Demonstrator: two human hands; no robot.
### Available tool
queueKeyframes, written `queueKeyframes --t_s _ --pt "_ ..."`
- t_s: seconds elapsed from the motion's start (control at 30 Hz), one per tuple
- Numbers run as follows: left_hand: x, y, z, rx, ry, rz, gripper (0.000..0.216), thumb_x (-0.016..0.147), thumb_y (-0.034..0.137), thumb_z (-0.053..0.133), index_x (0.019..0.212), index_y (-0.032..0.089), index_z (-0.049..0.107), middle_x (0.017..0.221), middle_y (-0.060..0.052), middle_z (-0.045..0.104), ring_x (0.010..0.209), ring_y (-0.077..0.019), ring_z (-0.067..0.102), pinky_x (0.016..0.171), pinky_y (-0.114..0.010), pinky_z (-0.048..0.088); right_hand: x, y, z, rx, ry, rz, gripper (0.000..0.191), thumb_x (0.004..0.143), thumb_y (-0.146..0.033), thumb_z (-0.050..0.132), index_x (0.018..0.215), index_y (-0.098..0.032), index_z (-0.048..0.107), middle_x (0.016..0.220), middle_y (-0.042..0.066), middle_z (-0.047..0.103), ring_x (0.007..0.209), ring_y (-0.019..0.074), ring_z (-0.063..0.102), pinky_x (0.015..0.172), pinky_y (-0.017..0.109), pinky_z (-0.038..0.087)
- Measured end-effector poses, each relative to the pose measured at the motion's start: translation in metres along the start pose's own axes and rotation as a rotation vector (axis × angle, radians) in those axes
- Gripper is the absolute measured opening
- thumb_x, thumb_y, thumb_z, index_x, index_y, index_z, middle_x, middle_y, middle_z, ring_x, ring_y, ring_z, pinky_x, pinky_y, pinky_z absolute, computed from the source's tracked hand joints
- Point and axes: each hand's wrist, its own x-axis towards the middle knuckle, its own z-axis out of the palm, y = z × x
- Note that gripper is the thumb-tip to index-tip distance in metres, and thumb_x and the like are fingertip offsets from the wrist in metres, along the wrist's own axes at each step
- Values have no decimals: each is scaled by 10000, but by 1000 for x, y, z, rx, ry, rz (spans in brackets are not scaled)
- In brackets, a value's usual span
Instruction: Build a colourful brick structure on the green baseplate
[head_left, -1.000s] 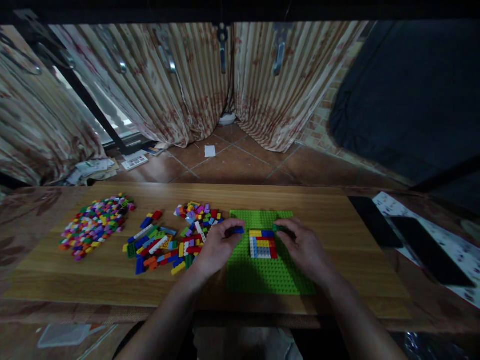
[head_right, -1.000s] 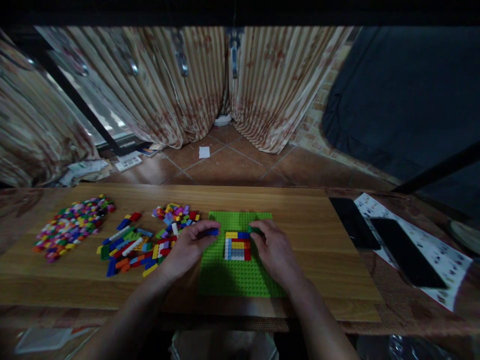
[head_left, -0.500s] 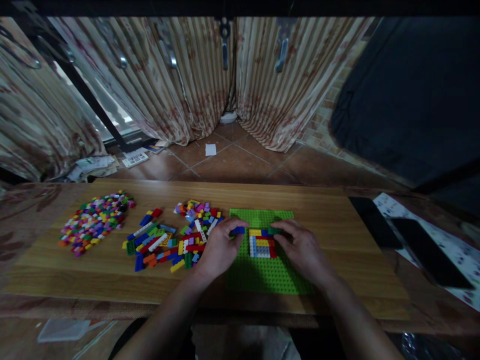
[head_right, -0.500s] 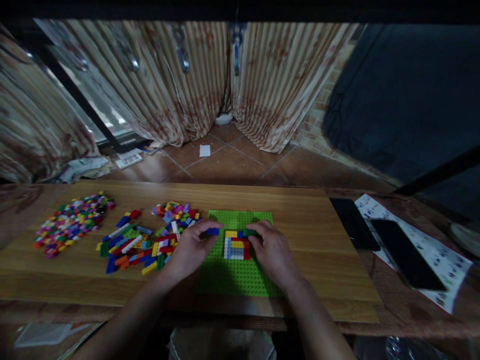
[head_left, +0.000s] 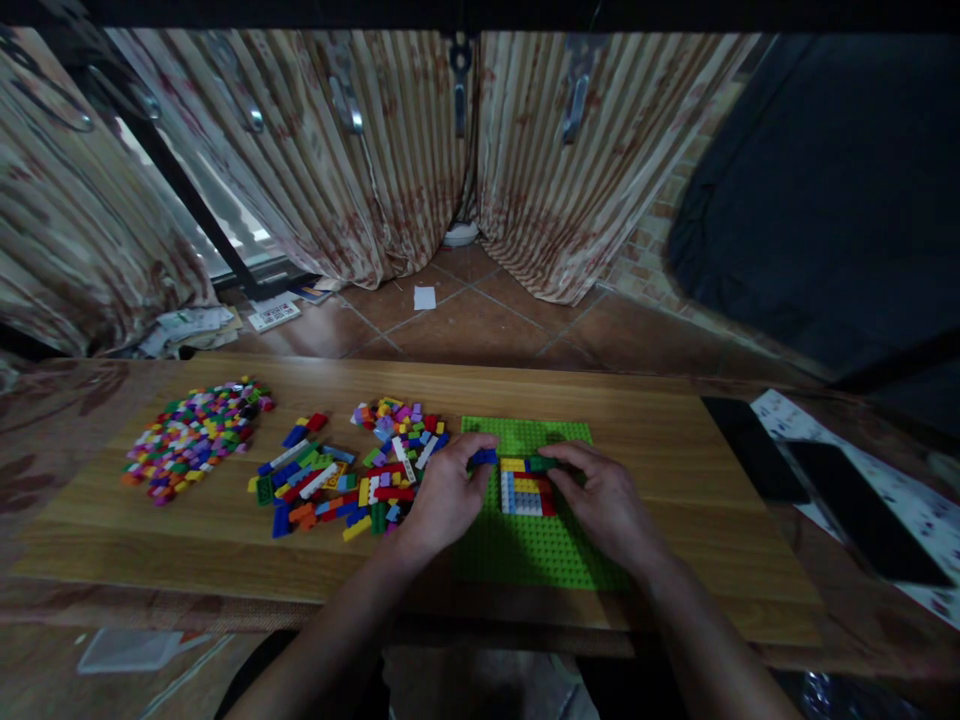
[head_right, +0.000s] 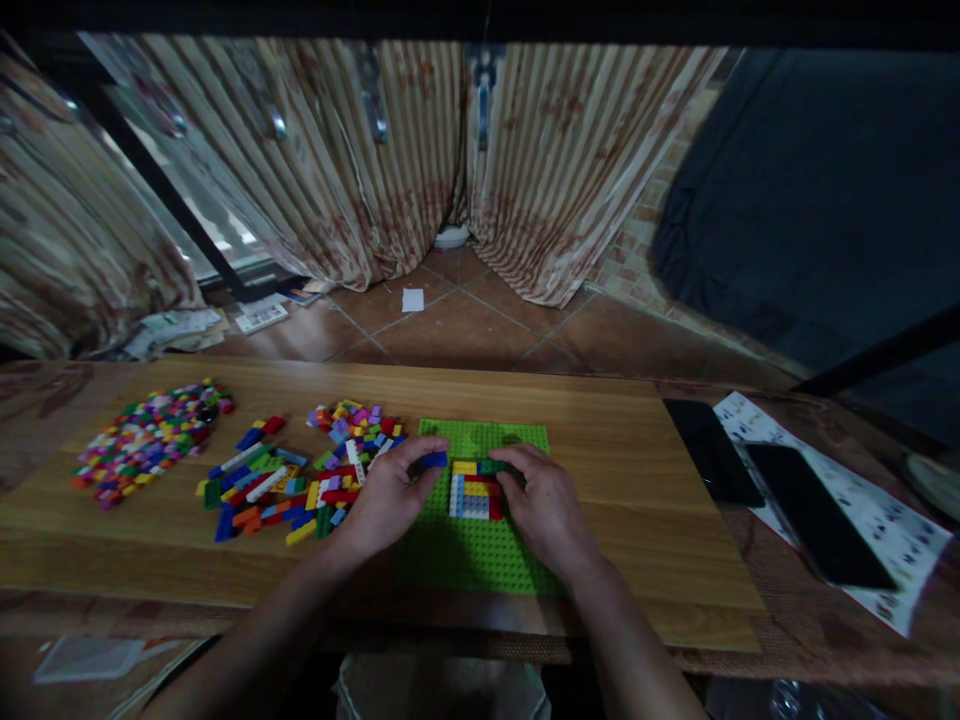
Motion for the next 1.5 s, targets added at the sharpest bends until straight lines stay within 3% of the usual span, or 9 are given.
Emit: queueKeyframes --t_s 0.33,0.7,1.07,1.3,1.5 --pt "3 2 10 -12 -85 35 352 805 88 570 1092 254 688 1132 -25 694 1081 -213 620 1037 -358 424 -1 1 0 36 20 6 245 831 -230 534 1005 -243 705 1019 42 700 955 203 644 893 378 497" --pt "4 -6 16 123 -148 88 403 844 125 538 1213 254 638 1189 -50 676 1113 -225 612 1027 -384 439 0 1 5 56 8 0 210 828 -201 545 958 -240 705 996 37 700 955 198 645 908 375 486" --pt "6 1 20 154 -184 88 447 863 141 513 1300 226 561 1133 -54 702 1100 -217 624 1036 -390 443 1 2 4 50 -12 11 229 811 -184 542 956 -246 709 984 26 704 930 189 651 886 364 489" --pt "3 -2 15 213 -225 143 536 854 92 477 1378 208 453 1308 -69 615 1195 -194 582 1062 -382 445 1 4 1 36 -24 26 234 808 -205 561 986 -242 708 1002 35 705 937 202 650 888 373 487" --pt "6 0 3 211 -121 114 407 895 134 448 1292 179 524 1161 -66 692 1086 -174 645 1000 -342 493 2 7 -6 20 -48 2 233 834 -248 575 1029 -243 702 1032 43 708 953 211 653 890 382 489"
